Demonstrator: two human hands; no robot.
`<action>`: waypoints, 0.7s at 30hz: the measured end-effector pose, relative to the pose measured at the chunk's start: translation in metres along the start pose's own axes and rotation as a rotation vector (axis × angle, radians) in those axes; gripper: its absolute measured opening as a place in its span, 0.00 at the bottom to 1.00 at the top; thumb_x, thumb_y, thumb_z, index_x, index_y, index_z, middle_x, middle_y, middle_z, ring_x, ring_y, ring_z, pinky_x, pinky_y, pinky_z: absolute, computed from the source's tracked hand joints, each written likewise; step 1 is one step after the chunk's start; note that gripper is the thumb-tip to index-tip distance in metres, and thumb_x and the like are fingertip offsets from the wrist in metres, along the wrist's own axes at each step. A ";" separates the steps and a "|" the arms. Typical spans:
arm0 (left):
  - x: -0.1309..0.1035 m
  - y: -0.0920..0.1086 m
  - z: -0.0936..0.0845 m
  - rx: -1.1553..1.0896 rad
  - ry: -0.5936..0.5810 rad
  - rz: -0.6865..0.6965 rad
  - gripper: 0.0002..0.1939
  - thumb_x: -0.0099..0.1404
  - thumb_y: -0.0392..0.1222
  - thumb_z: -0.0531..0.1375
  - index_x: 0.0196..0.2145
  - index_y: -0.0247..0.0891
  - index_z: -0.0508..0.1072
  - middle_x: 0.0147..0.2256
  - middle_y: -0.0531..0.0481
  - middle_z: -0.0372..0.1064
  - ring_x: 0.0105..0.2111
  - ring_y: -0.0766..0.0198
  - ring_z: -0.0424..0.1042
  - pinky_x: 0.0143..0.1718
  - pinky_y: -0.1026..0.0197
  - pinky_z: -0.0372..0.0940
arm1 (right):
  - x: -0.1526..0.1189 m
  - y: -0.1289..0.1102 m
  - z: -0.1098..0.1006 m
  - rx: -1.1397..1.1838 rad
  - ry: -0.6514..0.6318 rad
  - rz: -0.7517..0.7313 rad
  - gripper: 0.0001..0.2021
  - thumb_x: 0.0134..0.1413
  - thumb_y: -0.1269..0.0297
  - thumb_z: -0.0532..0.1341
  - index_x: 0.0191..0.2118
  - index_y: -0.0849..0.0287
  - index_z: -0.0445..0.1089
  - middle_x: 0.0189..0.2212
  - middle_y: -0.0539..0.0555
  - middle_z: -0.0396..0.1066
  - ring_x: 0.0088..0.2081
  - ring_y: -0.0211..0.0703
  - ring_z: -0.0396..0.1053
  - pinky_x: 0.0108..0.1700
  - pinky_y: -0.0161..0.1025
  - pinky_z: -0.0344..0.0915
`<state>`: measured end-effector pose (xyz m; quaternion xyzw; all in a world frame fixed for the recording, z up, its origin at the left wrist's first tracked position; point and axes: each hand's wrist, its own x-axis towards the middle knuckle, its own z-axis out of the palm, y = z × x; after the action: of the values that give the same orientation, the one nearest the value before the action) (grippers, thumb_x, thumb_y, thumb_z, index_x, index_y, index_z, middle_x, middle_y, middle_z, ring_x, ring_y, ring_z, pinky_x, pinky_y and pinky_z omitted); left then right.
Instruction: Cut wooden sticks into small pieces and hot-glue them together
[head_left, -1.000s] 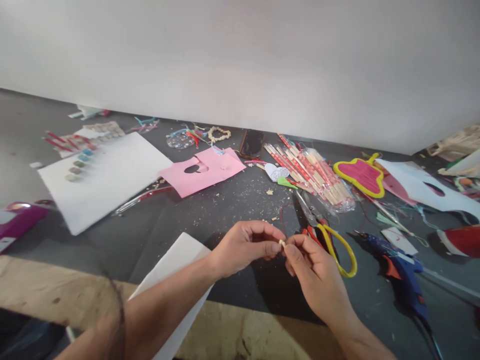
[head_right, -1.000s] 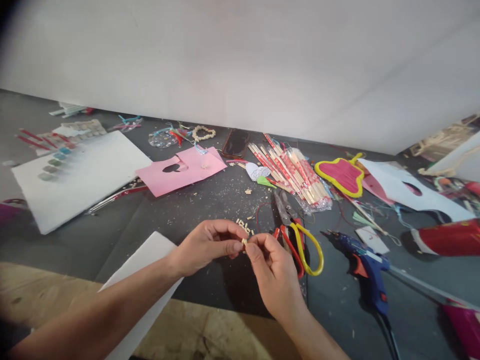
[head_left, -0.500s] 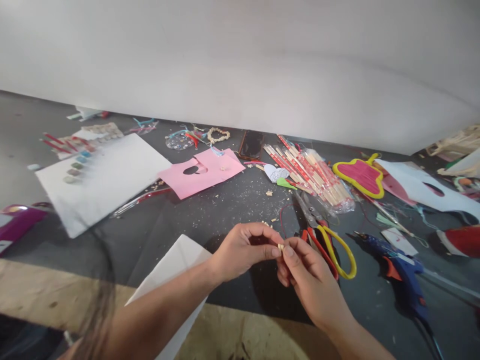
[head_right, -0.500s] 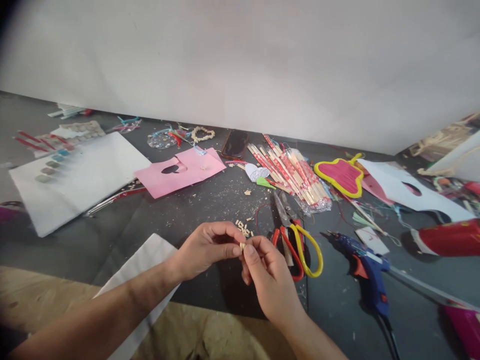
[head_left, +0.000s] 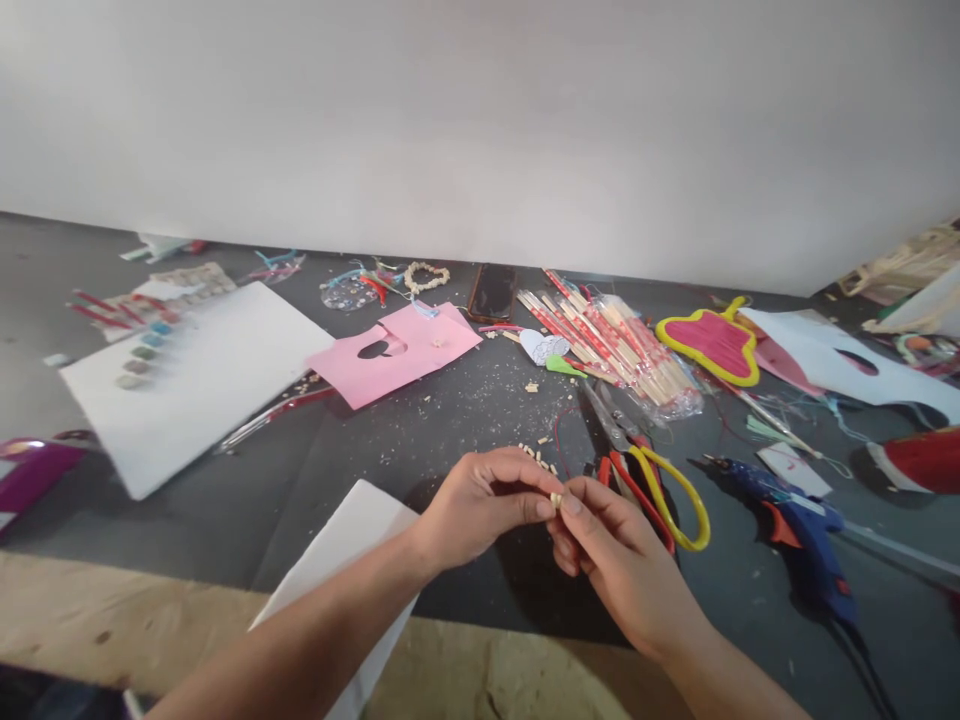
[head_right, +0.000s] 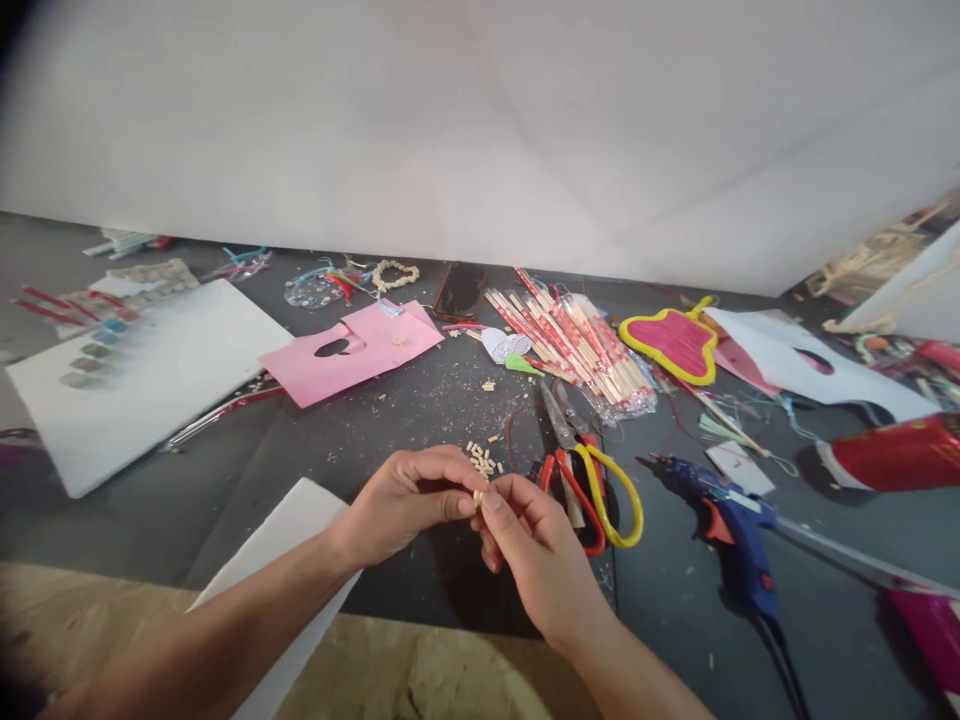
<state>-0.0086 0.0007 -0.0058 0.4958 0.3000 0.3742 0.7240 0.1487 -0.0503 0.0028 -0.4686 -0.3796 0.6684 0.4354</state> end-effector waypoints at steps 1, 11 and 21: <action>0.000 0.000 0.000 0.024 0.000 0.007 0.05 0.55 0.36 0.66 0.32 0.36 0.80 0.31 0.49 0.68 0.31 0.66 0.70 0.35 0.63 0.64 | 0.000 0.000 0.000 0.005 -0.001 -0.003 0.13 0.57 0.55 0.59 0.29 0.59 0.65 0.21 0.45 0.59 0.23 0.30 0.55 0.23 0.32 0.53; 0.000 0.000 0.000 0.092 0.016 0.016 0.06 0.57 0.39 0.65 0.33 0.37 0.80 0.31 0.47 0.69 0.32 0.63 0.70 0.37 0.60 0.65 | 0.001 -0.001 0.000 0.009 0.019 0.009 0.13 0.56 0.54 0.60 0.30 0.60 0.66 0.24 0.47 0.61 0.23 0.31 0.55 0.24 0.33 0.54; 0.002 -0.002 0.001 0.024 0.015 -0.009 0.06 0.56 0.38 0.66 0.33 0.36 0.79 0.31 0.49 0.68 0.31 0.65 0.71 0.37 0.61 0.65 | 0.001 0.000 -0.002 -0.043 0.000 -0.005 0.13 0.57 0.54 0.59 0.31 0.60 0.66 0.23 0.46 0.59 0.23 0.31 0.57 0.24 0.33 0.53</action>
<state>-0.0061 0.0011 -0.0072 0.5003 0.3121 0.3709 0.7174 0.1502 -0.0496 0.0023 -0.4769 -0.3950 0.6589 0.4271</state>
